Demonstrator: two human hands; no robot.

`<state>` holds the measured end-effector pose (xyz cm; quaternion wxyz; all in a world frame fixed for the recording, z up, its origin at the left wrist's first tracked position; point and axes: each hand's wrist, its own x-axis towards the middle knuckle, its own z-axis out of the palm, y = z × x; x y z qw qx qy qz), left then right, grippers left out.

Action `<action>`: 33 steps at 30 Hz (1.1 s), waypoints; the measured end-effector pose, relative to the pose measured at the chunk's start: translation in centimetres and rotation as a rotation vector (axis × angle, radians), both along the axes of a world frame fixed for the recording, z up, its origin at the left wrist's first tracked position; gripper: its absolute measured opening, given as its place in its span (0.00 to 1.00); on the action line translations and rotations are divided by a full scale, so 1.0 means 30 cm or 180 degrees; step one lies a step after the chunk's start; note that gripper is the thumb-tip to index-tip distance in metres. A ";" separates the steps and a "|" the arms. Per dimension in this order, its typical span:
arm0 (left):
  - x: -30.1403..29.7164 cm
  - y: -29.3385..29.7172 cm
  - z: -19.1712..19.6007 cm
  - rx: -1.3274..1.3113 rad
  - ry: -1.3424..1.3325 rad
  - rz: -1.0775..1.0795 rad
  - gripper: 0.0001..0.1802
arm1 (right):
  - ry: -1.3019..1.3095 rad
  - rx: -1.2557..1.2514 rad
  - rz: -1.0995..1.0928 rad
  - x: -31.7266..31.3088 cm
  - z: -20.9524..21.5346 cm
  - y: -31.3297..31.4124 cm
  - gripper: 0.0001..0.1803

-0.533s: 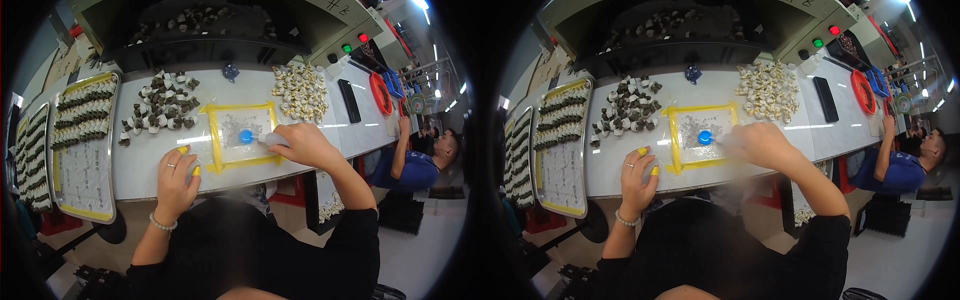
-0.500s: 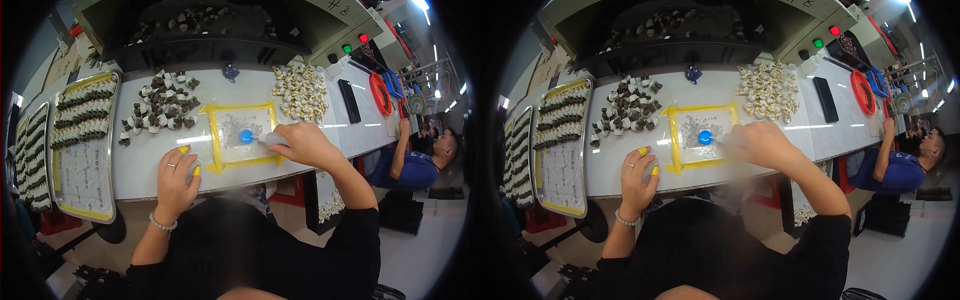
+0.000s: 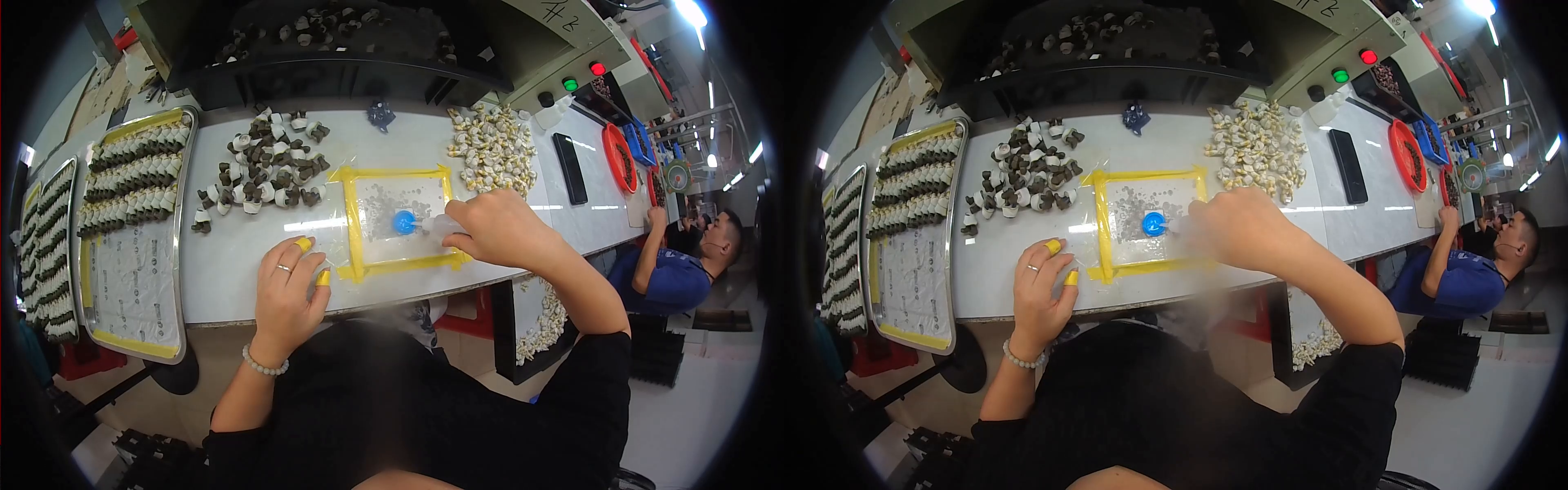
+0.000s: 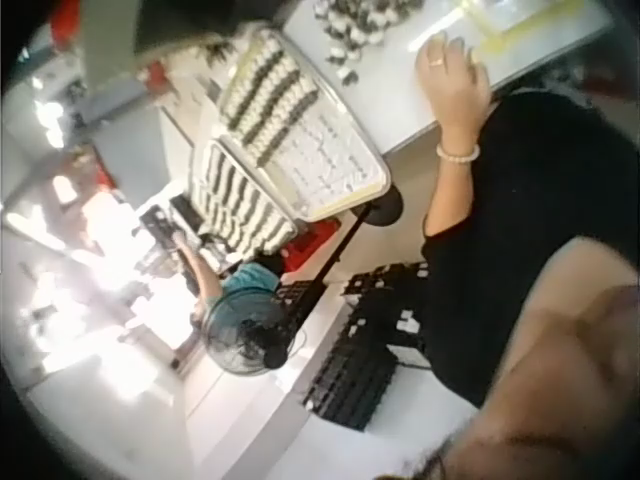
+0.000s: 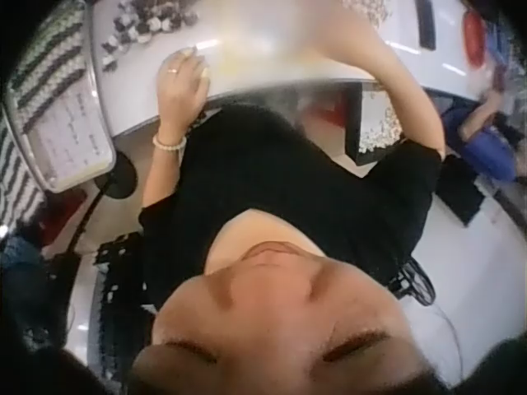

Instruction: The person assembles figurines by dipping figurine components into glue and attaching them to figurine bodies by hand. The person also gathers additional components from a bin beneath the workstation onto the table.

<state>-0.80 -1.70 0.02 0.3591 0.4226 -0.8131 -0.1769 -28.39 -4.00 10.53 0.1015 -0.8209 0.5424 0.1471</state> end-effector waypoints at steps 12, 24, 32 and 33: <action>0.001 0.001 0.001 -0.0001 -0.0029 0.0007 0.14 | 0.0048 -0.0063 0.0186 -0.009 -0.012 -0.005 0.16; -0.001 0.001 0.000 -0.0036 -0.0038 -0.0029 0.14 | -0.0914 -0.0228 -0.0820 -0.116 -0.070 0.097 0.20; -0.015 0.003 0.003 0.0024 -0.0127 -0.0090 0.12 | -0.4174 -0.0734 -0.2494 -0.392 -0.231 0.262 0.17; -0.015 0.004 0.004 0.0009 -0.0142 -0.0105 0.12 | -0.4193 -0.0751 -0.2500 -0.428 -0.240 0.250 0.17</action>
